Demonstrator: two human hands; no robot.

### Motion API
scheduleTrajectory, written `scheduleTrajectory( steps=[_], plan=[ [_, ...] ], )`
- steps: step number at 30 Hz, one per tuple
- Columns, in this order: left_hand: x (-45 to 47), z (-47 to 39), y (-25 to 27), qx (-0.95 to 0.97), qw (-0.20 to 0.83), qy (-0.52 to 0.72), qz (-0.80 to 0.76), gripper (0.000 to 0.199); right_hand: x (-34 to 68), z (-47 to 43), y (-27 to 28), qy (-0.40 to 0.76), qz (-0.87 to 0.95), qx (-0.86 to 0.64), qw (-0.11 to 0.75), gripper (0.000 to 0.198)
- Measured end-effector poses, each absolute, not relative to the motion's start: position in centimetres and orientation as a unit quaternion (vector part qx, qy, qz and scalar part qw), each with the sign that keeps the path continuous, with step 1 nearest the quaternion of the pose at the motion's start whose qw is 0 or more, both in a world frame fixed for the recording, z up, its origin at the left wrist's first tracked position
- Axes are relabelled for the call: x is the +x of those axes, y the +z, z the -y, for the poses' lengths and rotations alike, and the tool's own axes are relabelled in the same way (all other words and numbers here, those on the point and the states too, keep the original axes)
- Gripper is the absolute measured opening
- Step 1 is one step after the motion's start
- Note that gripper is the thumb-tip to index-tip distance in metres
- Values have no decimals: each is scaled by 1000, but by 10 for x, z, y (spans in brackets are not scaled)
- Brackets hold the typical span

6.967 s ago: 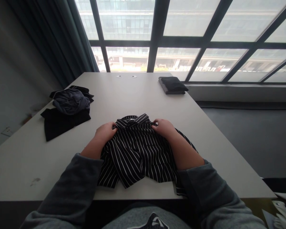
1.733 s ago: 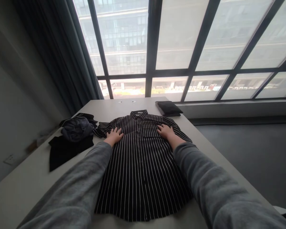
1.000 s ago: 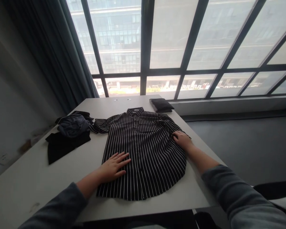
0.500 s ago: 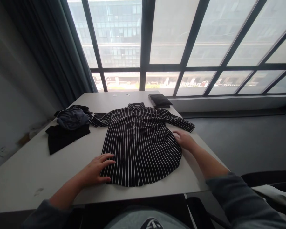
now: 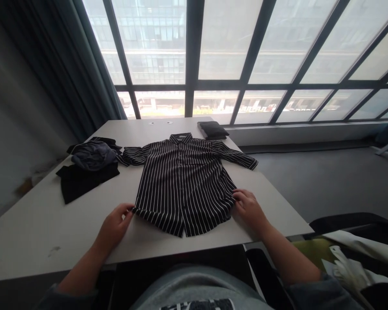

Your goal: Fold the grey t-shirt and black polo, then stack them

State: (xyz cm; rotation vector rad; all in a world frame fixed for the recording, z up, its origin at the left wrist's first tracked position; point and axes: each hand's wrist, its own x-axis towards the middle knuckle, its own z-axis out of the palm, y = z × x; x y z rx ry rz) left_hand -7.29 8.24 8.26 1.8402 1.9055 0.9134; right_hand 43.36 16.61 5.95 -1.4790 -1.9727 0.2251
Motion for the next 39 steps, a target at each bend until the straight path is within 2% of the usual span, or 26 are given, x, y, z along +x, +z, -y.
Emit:
scheduleTrajectory(
  steps=[5,10,13,15,17,20,22,24,28,31,33,36,39],
  plan=[
    [-69,-107,147,573,89,380,-720,37,420,-189,127,79,649,-644,399,29],
    [-71,-108,207,535,49,439,-720,37,425,-194,181,65,603,-642,469,30],
    [-79,-98,209,551,88,362,-746,40,433,-186,169,32,629,-665,402,24],
    [-85,-90,195,585,117,254,-761,32,439,-178,147,-1,668,-661,341,20],
    [-89,-82,176,606,98,190,-766,25,444,-167,124,-6,698,-642,318,18],
    [-87,-74,152,598,11,215,-772,27,447,-154,102,3,706,-624,334,19],
    [-82,-74,148,573,1,259,-778,26,446,-151,101,-2,692,-632,348,18],
    [-77,-80,151,523,59,334,-782,22,444,-153,110,-15,681,-644,349,17],
    [-67,-106,168,355,285,555,-696,15,442,-167,135,-77,706,-625,324,18],
    [-67,-113,170,279,398,610,-626,16,446,-172,140,-106,718,-622,296,18],
    [-75,-104,165,285,469,572,-609,19,453,-169,135,-83,727,-632,257,17],
    [-100,-77,154,361,583,410,-601,25,467,-155,123,-16,754,-630,186,13],
    [-126,-53,146,475,590,228,-611,33,477,-135,111,20,789,-586,184,12]
  ],
)
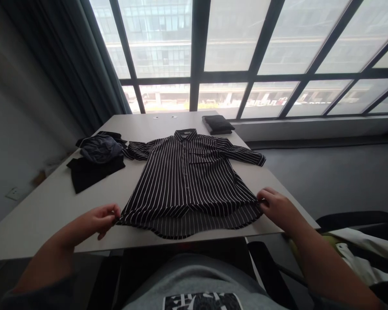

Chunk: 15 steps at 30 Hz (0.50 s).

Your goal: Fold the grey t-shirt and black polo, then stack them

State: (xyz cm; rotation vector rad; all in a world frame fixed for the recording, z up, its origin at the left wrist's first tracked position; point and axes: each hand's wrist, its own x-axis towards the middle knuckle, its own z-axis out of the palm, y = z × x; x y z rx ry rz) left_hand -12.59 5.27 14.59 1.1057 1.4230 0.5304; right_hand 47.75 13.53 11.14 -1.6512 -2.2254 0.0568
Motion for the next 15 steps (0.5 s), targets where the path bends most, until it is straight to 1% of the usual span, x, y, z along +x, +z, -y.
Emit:
scheduleTrajectory(
  steps=[2,4,7,9,10,13,15],
  plan=[
    [-134,-43,141,544,536,156,-626,36,481,-124,103,22,805,-552,218,13],
    [-132,-36,133,606,458,124,-639,41,483,-116,93,34,812,-535,233,20],
    [-113,-28,113,683,353,118,-628,49,485,-108,76,86,815,-539,194,40],
    [-98,-22,98,717,309,116,-614,56,486,-105,67,105,805,-561,164,44],
    [-92,-19,92,725,291,116,-613,55,487,-104,64,103,796,-577,152,43],
    [-85,-15,79,719,243,126,-638,33,489,-106,66,78,757,-640,106,35],
    [-89,-14,78,712,230,122,-652,31,491,-110,75,76,732,-674,67,31]
  ],
)
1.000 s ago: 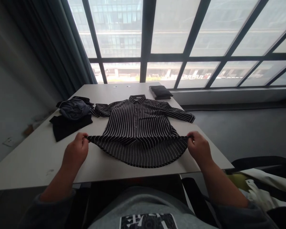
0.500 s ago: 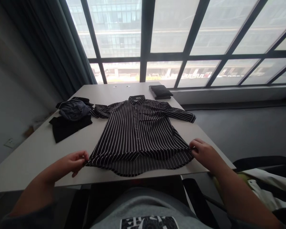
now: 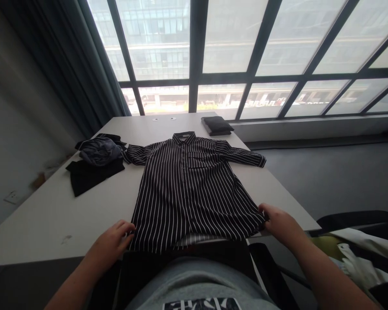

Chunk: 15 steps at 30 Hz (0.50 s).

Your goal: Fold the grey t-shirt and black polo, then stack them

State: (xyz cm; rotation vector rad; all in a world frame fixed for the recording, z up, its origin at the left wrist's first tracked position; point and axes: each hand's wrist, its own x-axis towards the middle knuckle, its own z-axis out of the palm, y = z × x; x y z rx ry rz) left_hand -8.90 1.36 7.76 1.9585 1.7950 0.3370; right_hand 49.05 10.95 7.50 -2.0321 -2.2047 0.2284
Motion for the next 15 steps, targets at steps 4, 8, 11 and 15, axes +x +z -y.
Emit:
scheduleTrajectory(
  steps=[4,8,11,15],
  plan=[
    [-97,-11,85,723,213,64,-654,46,496,-118,95,137,738,-660,18,29],
    [-95,-12,97,745,253,43,-616,17,494,-124,109,202,774,-601,-2,31],
    [-98,-24,115,751,247,87,-607,27,485,-133,125,204,787,-582,-7,30],
    [-114,-46,162,723,187,175,-642,41,478,-147,163,153,795,-583,71,17]
  ],
)
